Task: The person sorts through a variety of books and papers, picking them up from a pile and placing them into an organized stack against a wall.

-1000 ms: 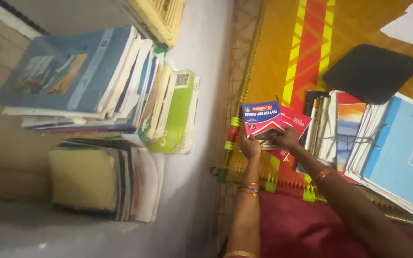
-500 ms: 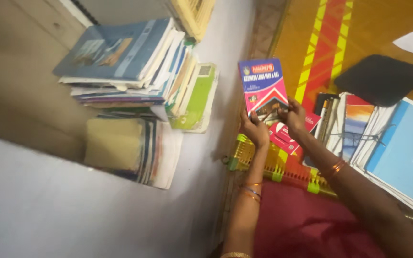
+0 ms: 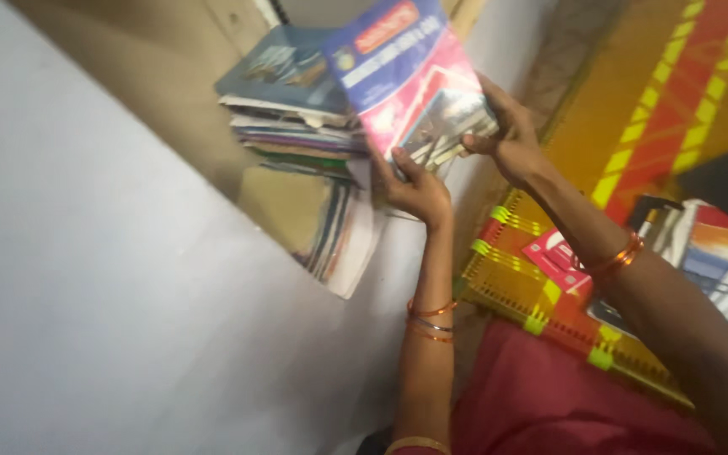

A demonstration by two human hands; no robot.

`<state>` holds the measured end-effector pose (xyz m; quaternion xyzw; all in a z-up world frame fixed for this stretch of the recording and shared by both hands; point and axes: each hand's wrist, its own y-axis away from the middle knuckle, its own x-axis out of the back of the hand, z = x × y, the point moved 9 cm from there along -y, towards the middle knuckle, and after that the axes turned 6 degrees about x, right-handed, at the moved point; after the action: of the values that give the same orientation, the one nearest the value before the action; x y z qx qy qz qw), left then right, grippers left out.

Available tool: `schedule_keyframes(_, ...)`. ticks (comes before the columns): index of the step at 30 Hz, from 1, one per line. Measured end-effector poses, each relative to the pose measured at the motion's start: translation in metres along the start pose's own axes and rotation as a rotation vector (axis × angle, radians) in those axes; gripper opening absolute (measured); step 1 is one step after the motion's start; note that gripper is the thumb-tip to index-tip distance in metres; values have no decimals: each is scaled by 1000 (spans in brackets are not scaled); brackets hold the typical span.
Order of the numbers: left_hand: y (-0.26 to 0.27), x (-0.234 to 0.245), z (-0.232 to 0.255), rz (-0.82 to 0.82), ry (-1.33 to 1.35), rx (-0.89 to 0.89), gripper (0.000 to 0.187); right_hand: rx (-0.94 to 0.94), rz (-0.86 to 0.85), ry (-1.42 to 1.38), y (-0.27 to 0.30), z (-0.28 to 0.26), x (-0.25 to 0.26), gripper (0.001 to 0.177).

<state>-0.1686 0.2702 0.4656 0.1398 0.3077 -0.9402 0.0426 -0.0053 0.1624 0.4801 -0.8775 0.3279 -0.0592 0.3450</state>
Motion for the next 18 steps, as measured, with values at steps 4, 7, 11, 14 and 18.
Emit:
schedule_keyframes(4,-38,37,0,131,-23,-27,49,106,-106,51,-38,-3,-64,76)
schedule_keyframes(7,-65,63,-17,211,-43,94,51,-82,-143,157,-48,22,-101,72)
schedule_keyframes(11,-88,100,-39,336,-103,174,52,138,-302,116,-61,29,-168,70)
schedule_keyframes(14,-99,116,-51,395,-340,107,43,-8,-367,75,-63,64,-199,68)
schedule_keyframes(18,-101,128,-75,405,-514,16,42,112,-467,277,-62,98,-233,72)
